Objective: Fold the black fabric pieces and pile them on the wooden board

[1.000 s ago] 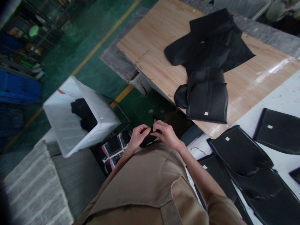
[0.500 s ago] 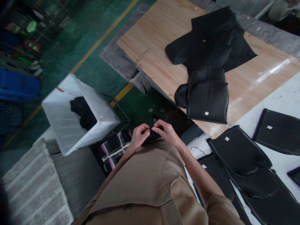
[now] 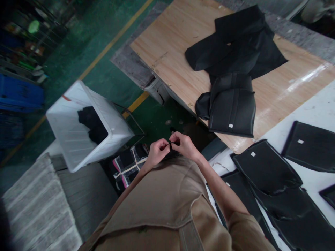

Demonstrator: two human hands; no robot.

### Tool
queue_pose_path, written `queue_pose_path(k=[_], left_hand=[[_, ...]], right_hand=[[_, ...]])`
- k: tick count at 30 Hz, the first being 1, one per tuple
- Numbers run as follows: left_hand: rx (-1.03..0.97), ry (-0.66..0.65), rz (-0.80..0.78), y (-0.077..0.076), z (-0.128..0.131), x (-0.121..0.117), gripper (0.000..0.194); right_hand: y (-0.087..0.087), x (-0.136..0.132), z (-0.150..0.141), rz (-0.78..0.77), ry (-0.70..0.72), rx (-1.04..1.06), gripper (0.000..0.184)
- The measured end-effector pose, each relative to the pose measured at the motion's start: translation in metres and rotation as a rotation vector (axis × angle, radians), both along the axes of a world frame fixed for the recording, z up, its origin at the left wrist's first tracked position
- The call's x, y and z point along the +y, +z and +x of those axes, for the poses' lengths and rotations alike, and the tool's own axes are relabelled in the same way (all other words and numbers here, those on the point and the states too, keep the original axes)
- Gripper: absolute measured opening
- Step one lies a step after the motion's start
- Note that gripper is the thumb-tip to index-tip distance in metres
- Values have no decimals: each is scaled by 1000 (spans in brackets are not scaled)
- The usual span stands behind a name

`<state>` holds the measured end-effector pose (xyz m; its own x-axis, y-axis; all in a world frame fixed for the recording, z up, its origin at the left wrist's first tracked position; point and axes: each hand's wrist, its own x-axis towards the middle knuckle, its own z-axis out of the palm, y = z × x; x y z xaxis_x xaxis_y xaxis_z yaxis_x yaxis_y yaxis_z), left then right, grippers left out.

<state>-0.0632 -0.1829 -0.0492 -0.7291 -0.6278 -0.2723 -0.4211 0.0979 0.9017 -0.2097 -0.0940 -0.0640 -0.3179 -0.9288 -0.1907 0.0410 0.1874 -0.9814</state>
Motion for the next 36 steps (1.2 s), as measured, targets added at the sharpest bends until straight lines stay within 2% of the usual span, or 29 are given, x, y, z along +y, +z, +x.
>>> queue_pose_path(k=[6,10,14,18,21,24,29,32,36], left_hand=[[-23,17,10,2,-1,0,14],[-35,25,38,1,-1,0,15],[-43,31,26,-2,1,-1,15],[-35,16,33,-4,3,-1,16],[-24,-1,43,-6,3,-1,16],[-13,-19,53,-6,3,-1,17],[1,-27,50,-5,2,-3,20],[11,-66,59,-3,3,-4,24],[0,-105,153,-2,6,-6,28]], right_hand=[[0,-2,5,40,-97,-117,11],[-2,-2,4,61,-110,-178,13],[0,2,-3,65,-40,-166,17],[0,12,-13,41,88,-126,26],[-3,17,-18,12,178,-89,27],[-3,18,-17,9,208,-27,22],[0,14,-9,-63,121,31,15],[-1,13,-5,-54,59,8,14],[-4,13,-5,-23,27,-20,17]])
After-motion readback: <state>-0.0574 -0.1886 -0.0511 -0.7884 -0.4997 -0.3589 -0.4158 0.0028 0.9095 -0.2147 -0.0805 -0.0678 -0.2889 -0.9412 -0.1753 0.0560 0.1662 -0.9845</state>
